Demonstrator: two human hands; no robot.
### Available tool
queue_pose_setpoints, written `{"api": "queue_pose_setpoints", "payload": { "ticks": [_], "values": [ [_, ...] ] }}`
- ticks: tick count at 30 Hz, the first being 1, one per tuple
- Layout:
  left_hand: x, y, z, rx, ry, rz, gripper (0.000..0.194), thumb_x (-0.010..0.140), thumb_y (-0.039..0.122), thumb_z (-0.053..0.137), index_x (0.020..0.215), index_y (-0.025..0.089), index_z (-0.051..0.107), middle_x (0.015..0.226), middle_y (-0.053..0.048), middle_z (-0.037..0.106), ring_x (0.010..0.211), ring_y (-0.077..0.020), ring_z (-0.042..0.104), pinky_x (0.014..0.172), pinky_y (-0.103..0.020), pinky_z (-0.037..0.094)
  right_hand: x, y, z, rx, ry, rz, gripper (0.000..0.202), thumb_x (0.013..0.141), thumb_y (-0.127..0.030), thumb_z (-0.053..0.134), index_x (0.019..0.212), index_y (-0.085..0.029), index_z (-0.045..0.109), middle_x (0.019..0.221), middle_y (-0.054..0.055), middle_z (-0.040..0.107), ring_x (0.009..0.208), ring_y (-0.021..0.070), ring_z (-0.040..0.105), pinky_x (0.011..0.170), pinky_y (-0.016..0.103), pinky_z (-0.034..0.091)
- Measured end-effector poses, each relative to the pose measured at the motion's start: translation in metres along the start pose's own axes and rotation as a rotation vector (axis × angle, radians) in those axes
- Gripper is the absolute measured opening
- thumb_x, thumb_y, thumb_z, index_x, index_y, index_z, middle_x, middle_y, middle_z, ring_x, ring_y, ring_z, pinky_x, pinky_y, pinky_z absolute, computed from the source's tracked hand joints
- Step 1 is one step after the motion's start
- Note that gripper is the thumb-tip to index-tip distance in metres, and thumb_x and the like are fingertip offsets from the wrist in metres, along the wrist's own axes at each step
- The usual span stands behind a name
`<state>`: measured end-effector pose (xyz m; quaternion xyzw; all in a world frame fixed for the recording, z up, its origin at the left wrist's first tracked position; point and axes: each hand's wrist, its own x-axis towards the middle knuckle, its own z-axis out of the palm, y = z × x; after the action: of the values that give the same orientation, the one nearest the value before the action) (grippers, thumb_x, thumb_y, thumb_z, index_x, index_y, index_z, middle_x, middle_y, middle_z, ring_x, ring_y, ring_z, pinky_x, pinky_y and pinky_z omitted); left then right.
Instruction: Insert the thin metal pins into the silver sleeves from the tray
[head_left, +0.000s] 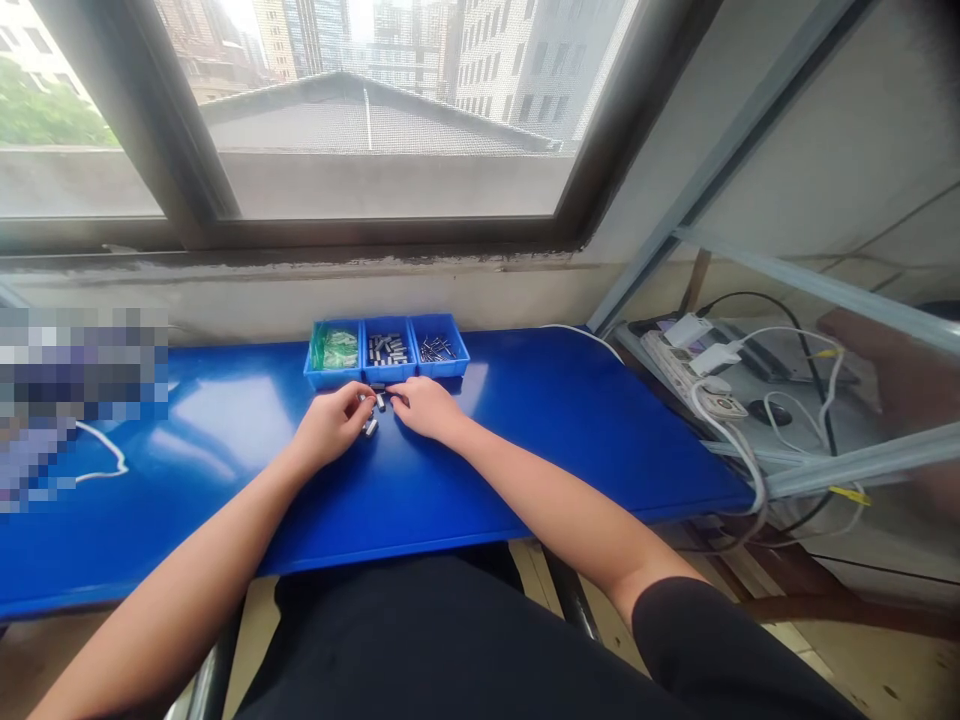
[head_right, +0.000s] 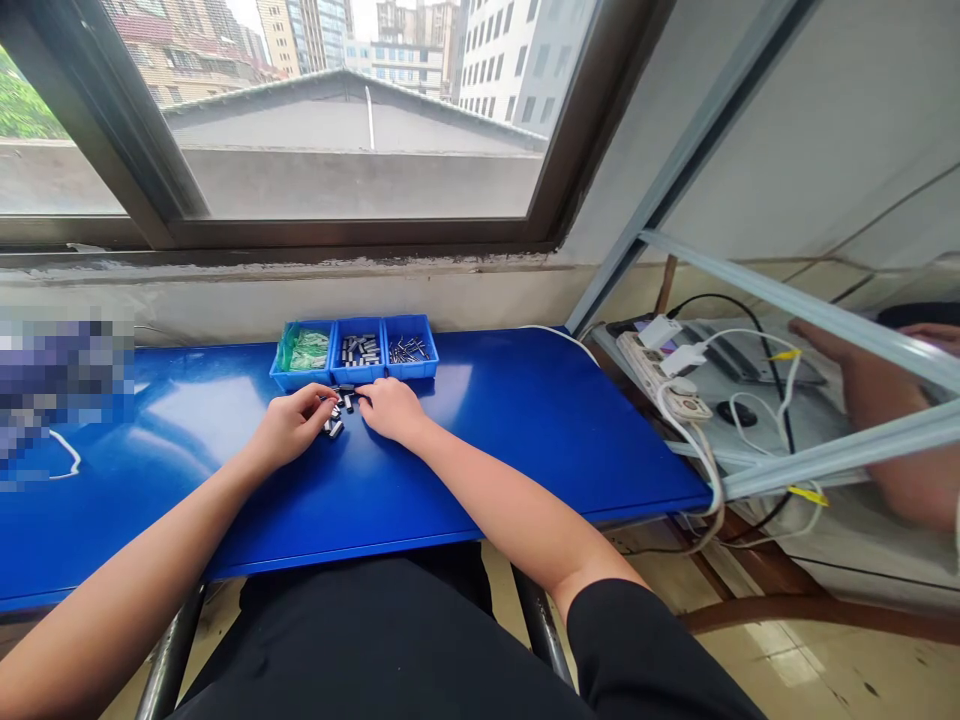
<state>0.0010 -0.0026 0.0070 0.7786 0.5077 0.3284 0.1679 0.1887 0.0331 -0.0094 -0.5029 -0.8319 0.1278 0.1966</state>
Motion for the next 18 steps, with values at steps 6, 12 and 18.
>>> {"api": "queue_pose_setpoints", "payload": {
  "ticks": [6,12,18],
  "values": [
    [0.000,-0.002,0.001,-0.003,0.003,0.002,0.026,0.089,0.041,0.048,0.093,0.019,0.062,0.059,0.003,0.058,0.050,-0.0097,0.049,0.051,-0.021,0.036,-0.001,-0.003,-0.006,0.063,-0.007,0.019,0.022,0.088,-0.022,0.051,0.098,-0.019,0.070,0.094,0.007,0.071,0.089,0.0204,0.062,0.075,0.029,0.044],
    [0.000,-0.002,0.000,-0.009,-0.003,0.008,0.026,0.089,0.041,0.048,0.093,0.019,0.062,0.058,0.003,0.057,0.050,-0.0097,0.048,0.051,-0.021,0.037,-0.004,-0.008,-0.011,0.092,-0.037,0.020,0.014,0.085,-0.018,0.053,0.088,-0.017,0.067,0.084,0.006,0.068,0.080,0.0179,0.060,0.067,0.026,0.042],
    [0.000,-0.001,0.000,-0.009,-0.008,-0.004,0.026,0.089,0.041,0.048,0.092,0.019,0.062,0.060,0.003,0.059,0.051,-0.0097,0.049,0.052,-0.021,0.037,-0.007,-0.009,-0.010,0.101,-0.036,-0.031,0.016,0.085,-0.022,0.056,0.095,-0.019,0.069,0.087,0.006,0.067,0.083,0.0180,0.058,0.071,0.027,0.042]
  ]
}}
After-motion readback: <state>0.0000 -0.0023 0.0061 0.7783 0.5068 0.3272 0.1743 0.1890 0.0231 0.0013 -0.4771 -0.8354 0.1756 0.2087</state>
